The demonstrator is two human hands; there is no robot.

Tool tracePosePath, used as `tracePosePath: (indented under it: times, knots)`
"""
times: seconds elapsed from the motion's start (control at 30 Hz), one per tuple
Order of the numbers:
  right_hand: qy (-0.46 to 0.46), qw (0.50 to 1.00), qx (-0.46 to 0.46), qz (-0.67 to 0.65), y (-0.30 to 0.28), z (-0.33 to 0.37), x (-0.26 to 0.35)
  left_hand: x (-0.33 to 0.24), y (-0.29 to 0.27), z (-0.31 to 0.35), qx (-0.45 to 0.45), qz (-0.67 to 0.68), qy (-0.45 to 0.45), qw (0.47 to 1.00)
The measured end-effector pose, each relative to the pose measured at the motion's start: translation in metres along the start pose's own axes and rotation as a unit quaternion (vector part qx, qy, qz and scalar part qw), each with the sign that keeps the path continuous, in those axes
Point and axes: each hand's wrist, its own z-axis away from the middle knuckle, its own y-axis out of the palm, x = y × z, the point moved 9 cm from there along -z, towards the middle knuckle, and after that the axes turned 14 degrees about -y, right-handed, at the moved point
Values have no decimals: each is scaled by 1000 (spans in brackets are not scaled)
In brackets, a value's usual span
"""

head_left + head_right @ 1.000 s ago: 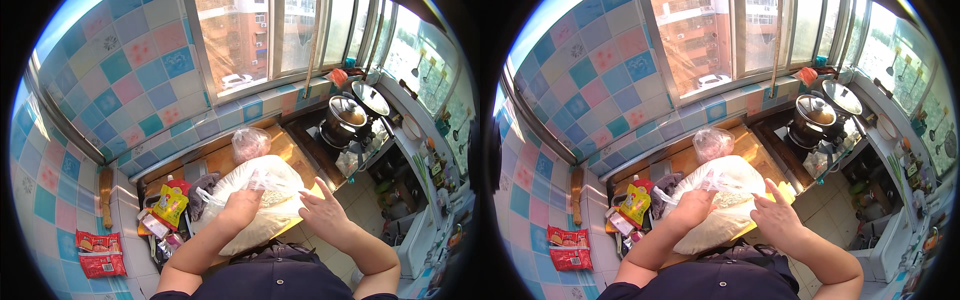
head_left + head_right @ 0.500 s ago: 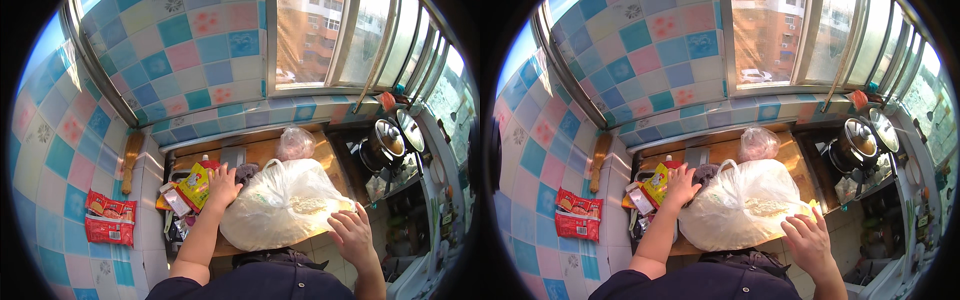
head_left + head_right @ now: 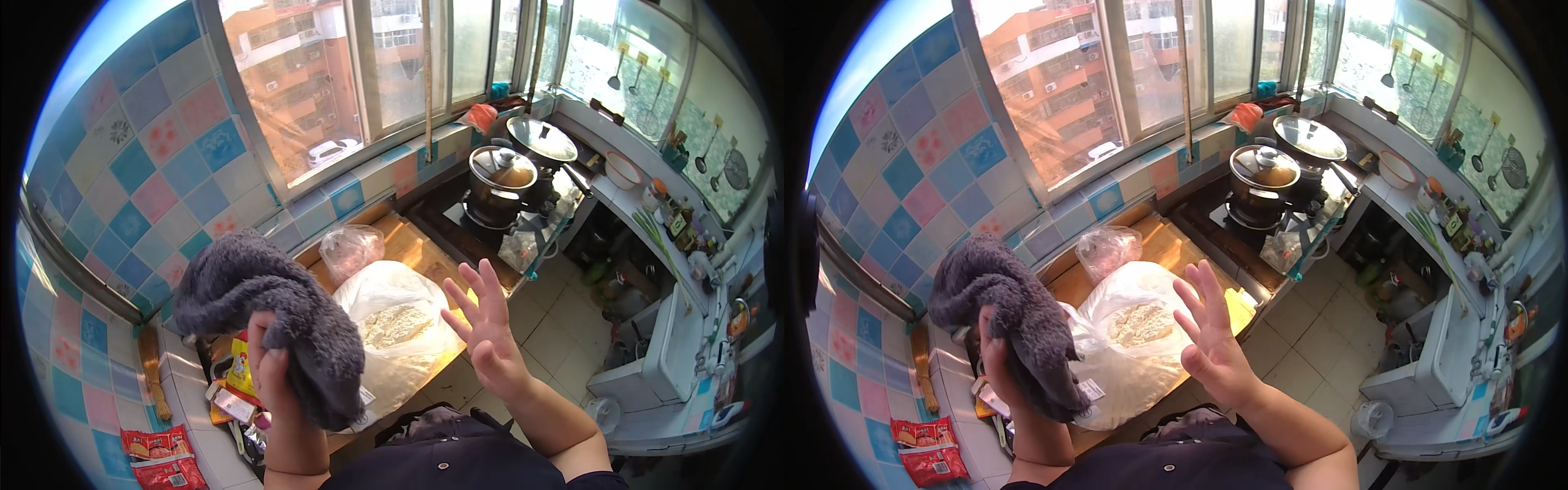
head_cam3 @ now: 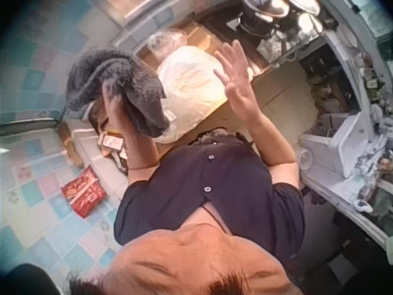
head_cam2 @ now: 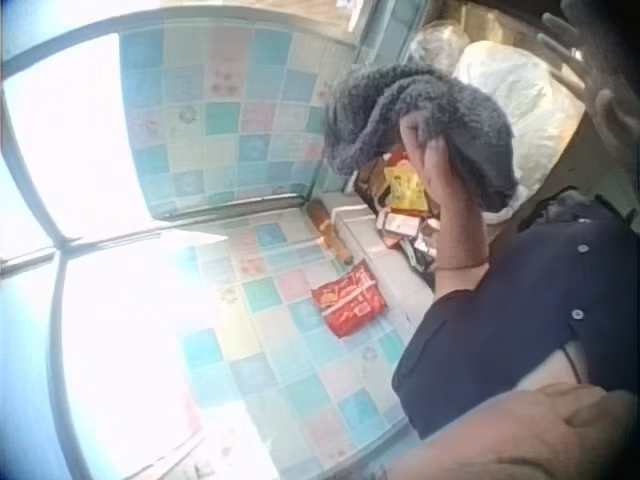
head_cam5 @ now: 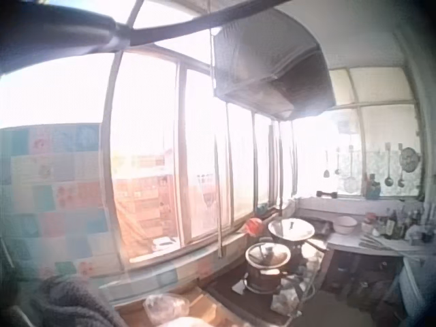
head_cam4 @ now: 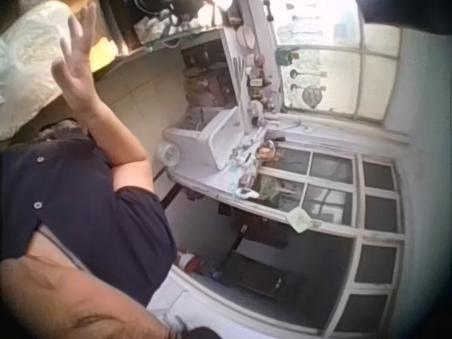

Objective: The person retrieves a large plastic bag of flour from a wall hook and places it on a cluttered kitchen counter. They then use a white plastic scoop to repeatedly transfer flour from the bag into a metal bowl, continuing the scooping process for the remainder of the clip.

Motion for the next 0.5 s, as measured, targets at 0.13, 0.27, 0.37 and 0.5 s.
tracePosePath:
  times: [0.13,0.27,0.37,0.5]
  knots:
    - [6,989,-113,-100,-68,62,31,137,148,89,415,-13,-461,784]
    - [87,944,-142,-283,-135,192,75,215,245,158,429,90,-590,678]
    - [30,938,-241,-248,-203,292,145,273,325,215,390,59,-675,623]
    - [-138,841,-520,-55,-307,449,270,363,405,326,436,-57,-685,580]
